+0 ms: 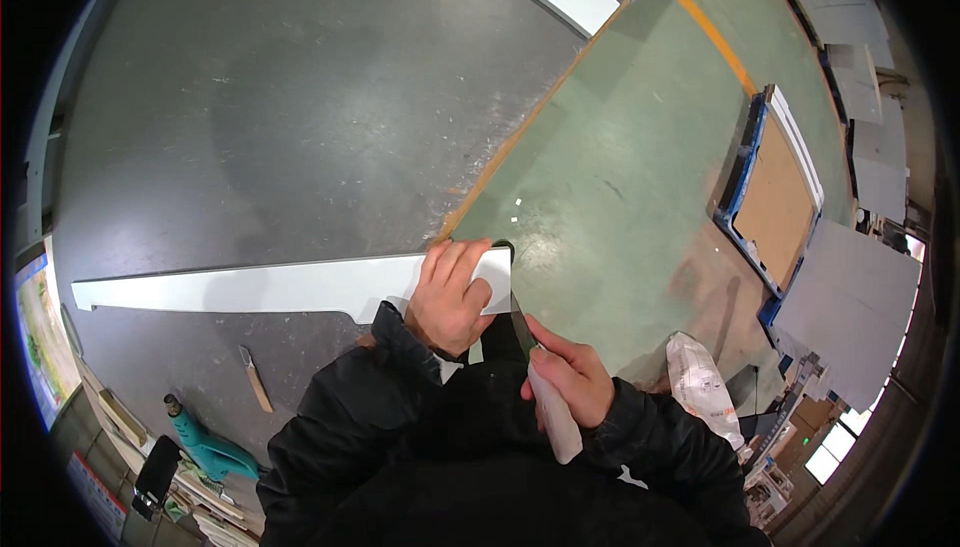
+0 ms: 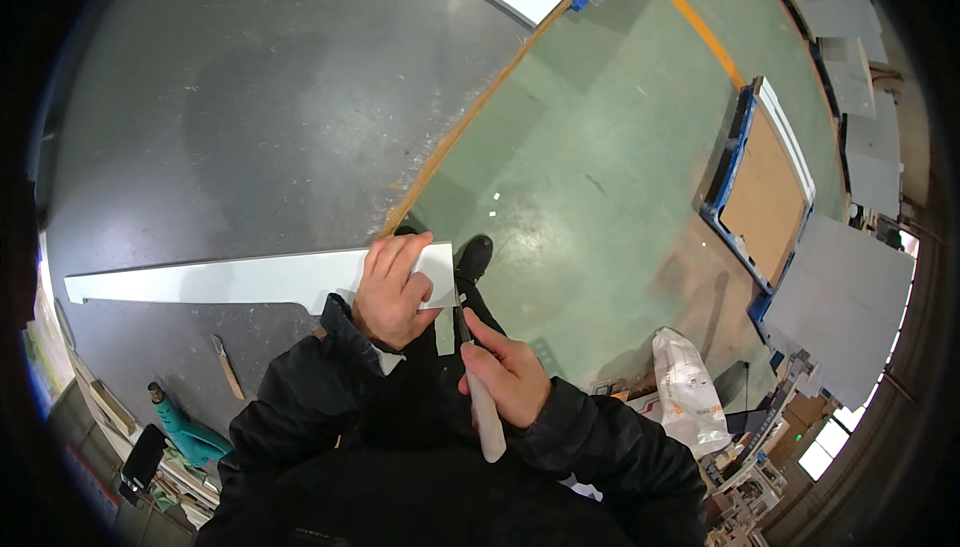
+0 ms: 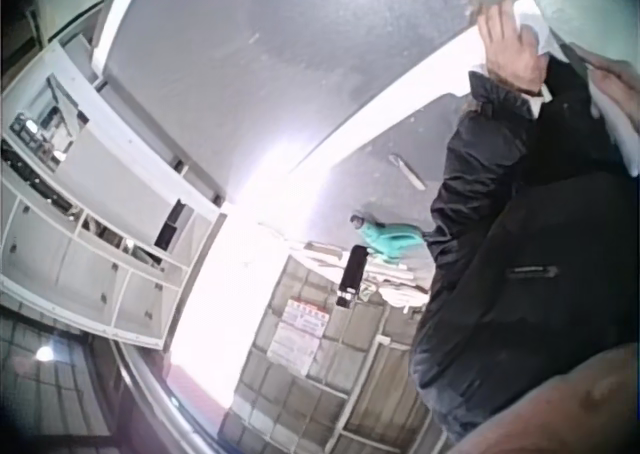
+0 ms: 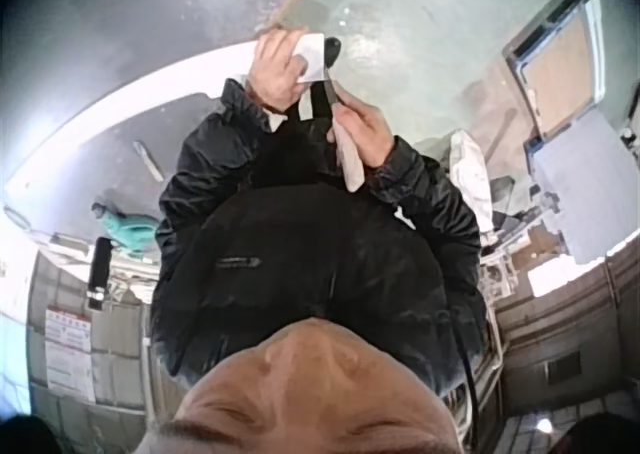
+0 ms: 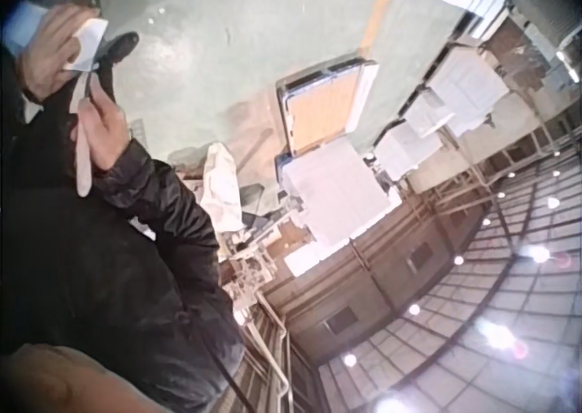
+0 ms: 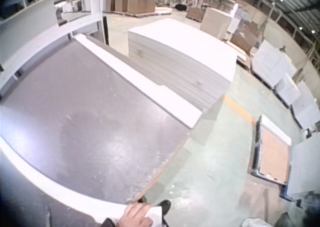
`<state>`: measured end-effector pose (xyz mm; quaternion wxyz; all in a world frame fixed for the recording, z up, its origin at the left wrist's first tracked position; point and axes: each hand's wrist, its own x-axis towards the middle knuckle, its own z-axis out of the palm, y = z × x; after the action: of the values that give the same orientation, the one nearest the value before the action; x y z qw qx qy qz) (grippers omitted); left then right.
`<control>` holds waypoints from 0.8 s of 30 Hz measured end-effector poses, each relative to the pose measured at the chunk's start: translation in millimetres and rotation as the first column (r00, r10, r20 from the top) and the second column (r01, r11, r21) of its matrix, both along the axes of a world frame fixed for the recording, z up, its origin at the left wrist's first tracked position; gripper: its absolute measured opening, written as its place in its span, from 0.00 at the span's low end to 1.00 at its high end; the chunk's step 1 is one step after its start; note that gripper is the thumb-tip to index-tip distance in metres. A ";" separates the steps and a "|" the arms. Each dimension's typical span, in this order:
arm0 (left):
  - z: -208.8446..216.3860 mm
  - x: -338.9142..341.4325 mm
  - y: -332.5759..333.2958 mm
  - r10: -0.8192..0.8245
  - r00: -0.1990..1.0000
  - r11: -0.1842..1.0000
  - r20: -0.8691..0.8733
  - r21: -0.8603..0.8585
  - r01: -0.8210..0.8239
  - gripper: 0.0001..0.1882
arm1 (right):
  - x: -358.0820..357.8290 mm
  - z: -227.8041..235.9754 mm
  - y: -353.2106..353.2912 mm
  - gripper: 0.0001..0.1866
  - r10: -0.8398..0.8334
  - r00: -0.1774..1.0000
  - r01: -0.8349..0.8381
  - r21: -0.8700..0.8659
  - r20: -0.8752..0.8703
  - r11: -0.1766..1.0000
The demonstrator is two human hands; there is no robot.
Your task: Processing furniture parts using an edge-banding or trimming machine and manual finishing with a knife and heat gun.
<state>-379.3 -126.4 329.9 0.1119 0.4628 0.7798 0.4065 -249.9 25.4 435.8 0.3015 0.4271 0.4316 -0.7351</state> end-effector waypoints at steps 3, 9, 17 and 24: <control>-2.0 -0.3 0.0 0.018 1.000 1.000 -0.012 0.010 -0.018 0.21 | -0.5 -4.1 -6.3 0.32 -0.010 1.000 0.010 0.015 -0.002 1.000; -2.3 -1.1 3.4 0.054 0.998 0.997 -0.040 0.062 -0.051 0.21 | 11.7 -90.9 8.0 0.33 -0.076 0.992 0.079 -0.028 0.103 0.996; 30.6 15.4 -38.5 0.415 0.907 0.905 0.076 0.067 -0.419 0.20 | -26.3 -127.5 18.5 0.20 -0.190 0.923 0.177 -0.070 -0.334 0.982; 43.0 -4.3 -155.6 0.630 -0.373 -0.409 0.681 -0.117 -0.905 0.40 | -35.5 -39.8 9.8 0.19 0.071 0.871 0.033 0.203 -0.486 0.979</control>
<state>-383.6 -281.9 372.9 -0.2053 -0.4610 0.6034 0.6175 -285.3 35.2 396.0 0.1440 0.2511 0.5712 -0.7680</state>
